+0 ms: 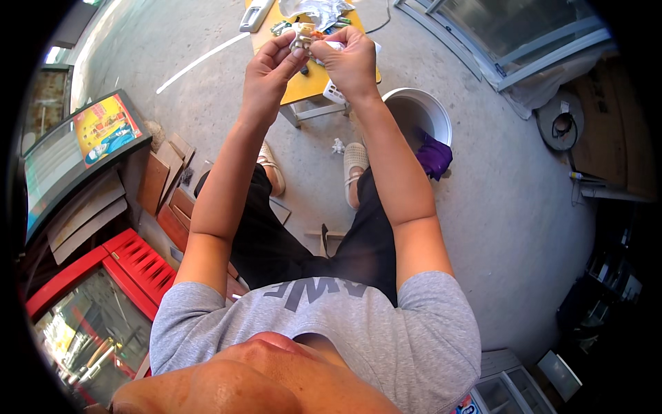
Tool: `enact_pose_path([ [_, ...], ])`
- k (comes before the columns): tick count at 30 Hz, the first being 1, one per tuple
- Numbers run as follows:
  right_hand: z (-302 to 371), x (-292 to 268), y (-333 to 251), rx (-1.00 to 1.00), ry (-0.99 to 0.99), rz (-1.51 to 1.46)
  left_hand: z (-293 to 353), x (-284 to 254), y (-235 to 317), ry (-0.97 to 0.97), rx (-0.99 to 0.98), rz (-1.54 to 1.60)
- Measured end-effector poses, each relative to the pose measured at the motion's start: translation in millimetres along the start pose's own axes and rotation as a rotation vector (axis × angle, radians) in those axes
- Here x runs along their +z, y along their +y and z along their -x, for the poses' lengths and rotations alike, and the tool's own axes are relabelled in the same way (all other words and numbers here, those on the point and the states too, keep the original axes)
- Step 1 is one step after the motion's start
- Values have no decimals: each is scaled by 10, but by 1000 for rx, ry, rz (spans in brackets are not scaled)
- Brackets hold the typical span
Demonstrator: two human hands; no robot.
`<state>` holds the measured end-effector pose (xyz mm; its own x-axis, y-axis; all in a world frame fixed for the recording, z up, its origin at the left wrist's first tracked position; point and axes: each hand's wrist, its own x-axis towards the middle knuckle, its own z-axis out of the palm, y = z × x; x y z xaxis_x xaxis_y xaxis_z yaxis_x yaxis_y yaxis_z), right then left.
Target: The person wipes the internal components and the plastic casing of a disassembled remote control using a cloth.
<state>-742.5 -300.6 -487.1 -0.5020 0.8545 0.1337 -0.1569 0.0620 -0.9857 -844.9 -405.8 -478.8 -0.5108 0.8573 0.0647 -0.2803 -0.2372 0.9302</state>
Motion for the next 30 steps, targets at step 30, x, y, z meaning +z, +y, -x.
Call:
enact_pose_path([
  [30,130,89,-151,-138,-28,29,44,73,15,113,316,-371],
])
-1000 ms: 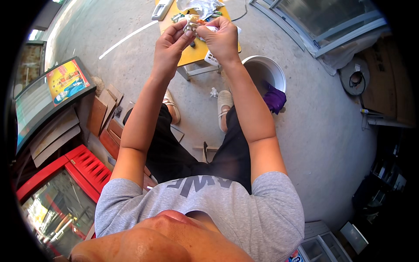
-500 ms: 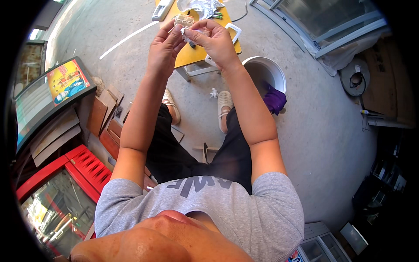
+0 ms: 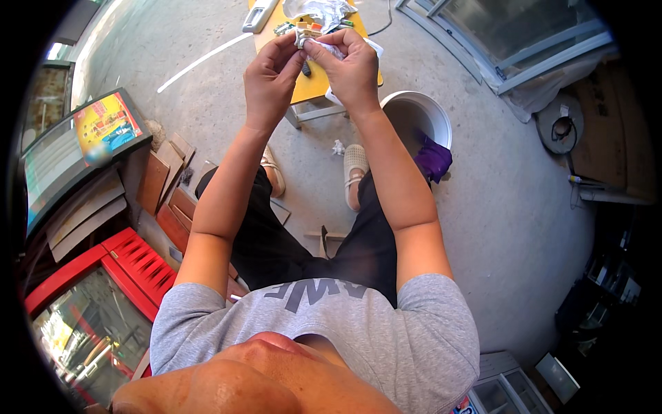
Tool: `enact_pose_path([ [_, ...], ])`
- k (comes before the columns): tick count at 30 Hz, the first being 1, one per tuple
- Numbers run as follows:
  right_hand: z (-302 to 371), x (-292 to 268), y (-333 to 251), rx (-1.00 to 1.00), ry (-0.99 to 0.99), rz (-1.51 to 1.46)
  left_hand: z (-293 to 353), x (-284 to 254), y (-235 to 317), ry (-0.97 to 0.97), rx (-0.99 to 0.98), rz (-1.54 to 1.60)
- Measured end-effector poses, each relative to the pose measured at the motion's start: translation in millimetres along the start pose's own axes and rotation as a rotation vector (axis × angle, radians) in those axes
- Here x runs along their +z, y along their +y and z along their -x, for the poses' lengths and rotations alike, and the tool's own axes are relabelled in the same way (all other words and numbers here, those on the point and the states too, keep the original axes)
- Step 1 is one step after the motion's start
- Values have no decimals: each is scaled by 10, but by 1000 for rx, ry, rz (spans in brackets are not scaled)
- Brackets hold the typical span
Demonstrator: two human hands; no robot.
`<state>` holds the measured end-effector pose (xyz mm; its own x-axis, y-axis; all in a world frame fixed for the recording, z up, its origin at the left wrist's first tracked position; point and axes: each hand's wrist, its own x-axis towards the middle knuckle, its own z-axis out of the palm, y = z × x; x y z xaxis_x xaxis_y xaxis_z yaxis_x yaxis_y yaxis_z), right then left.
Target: The person wipes the internal components and the plastic casing of a disassembled remote control using a cloth.
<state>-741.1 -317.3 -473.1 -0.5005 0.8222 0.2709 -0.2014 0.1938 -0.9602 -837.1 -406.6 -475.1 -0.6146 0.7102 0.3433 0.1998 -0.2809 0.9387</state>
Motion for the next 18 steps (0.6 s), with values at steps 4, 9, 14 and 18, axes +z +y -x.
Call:
enact_pose_path([
  [4,17,-10,4,-7,64,55,6,9,-23,-38,-9,34],
  [9,3,-21,43,-8,120,145,15,12,-54,-50,-5,34],
  [14,-35,-46,1,69,16,-6,-37,-34,27,-61,-109,96],
  [18,-50,-78,-29,127,-4,-60,-82,-91,-74,-49,-312,393],
])
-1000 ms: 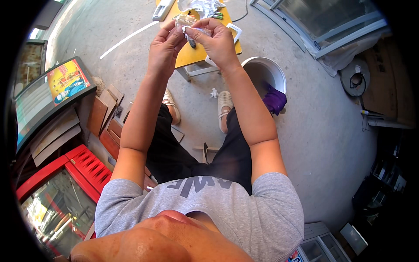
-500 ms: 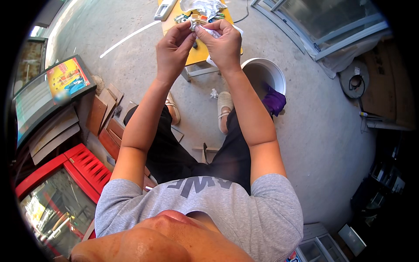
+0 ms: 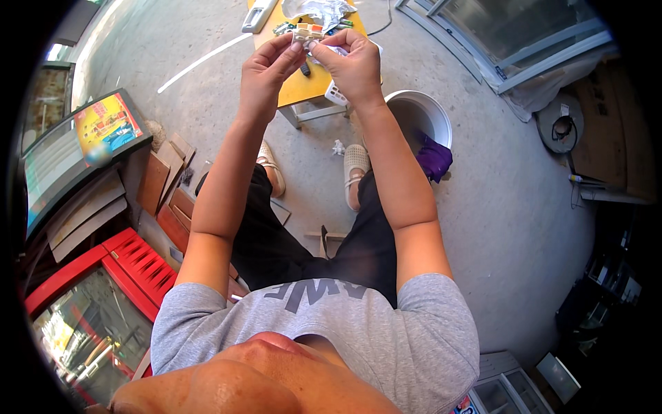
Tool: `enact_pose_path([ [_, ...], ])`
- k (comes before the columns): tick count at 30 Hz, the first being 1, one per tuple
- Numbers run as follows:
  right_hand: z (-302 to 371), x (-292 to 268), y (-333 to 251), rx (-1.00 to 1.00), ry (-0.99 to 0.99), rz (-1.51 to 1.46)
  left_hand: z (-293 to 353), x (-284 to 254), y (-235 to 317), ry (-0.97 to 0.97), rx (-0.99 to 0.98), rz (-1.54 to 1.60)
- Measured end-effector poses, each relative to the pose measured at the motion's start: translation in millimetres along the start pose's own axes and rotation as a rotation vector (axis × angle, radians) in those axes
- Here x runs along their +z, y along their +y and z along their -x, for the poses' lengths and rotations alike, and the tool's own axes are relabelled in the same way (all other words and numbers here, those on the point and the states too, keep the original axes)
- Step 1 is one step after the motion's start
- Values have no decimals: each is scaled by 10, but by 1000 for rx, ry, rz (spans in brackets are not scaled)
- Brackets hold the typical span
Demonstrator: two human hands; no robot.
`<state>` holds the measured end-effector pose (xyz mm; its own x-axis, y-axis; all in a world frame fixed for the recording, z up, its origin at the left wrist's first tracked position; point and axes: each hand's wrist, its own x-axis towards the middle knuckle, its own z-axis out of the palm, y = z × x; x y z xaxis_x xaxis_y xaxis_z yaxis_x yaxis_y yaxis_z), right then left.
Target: The person wipes the internal components and the plastic casing of a disassembled remote control using a cloth.
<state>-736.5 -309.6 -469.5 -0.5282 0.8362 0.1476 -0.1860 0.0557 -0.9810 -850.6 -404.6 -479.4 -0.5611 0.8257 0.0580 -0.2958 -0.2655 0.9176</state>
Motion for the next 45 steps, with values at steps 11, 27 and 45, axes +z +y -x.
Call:
enact_pose_path([
  [11,-104,-86,143,12,20,-280,34,6,426,39,219,-39],
  [27,-122,-178,137,1,42,-330,1374,681,2147,-507,-470,353],
  [45,-113,-43,116,10,78,-375,1322,718,2190,-408,-412,107],
])
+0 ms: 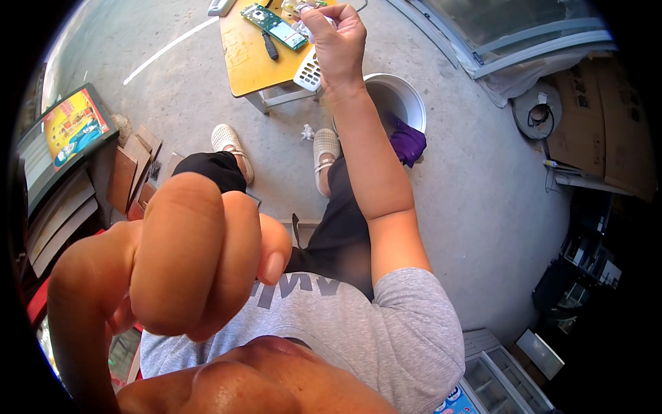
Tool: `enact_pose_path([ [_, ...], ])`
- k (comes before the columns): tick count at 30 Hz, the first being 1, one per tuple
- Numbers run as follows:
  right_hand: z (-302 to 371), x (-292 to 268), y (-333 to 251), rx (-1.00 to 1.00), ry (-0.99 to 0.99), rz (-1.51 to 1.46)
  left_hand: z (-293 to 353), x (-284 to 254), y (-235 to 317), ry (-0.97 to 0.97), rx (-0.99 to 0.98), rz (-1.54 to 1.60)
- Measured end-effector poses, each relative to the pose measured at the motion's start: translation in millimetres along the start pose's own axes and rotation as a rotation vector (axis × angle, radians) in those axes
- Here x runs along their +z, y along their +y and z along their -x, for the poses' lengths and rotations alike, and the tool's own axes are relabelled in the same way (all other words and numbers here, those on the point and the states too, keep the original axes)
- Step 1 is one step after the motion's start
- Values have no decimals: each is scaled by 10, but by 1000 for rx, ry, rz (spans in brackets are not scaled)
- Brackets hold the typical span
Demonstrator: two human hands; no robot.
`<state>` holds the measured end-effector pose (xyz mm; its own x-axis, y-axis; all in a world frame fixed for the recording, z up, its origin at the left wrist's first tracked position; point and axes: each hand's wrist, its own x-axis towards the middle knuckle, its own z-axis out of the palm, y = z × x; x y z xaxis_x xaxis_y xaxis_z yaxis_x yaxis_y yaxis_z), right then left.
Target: The person wipes the internal components and the plastic casing of a disassembled remote control using a cloth.
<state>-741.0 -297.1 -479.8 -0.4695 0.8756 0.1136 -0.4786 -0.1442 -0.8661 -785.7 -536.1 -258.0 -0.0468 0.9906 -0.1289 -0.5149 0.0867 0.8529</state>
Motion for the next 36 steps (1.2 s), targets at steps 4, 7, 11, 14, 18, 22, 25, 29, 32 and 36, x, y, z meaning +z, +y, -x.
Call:
enact_pose_path([
  [4,14,24,7,-3,10,14,61,267,49,255,-63,62],
  [7,7,10,25,-8,-8,40,81,278,35,254,-52,42],
  [11,6,27,21,-9,0,55,70,294,21,273,-40,20],
  [14,12,12,14,-8,7,62,61,318,16,292,-29,5],
  [18,8,24,51,-8,3,38,68,350,20,337,-16,-27],
  [22,6,32,44,-6,8,49,79,283,-21,284,-28,-6],
  [25,29,113,-9,-5,32,19,68,231,-28,224,-10,19],
  [29,3,-12,49,0,6,41,37,137,-38,98,22,57],
  [32,0,-35,55,-7,-6,28,-29,-21,-96,-107,113,113],
  [36,19,14,13,-12,-20,4,-305,-315,-188,-500,315,216],
])
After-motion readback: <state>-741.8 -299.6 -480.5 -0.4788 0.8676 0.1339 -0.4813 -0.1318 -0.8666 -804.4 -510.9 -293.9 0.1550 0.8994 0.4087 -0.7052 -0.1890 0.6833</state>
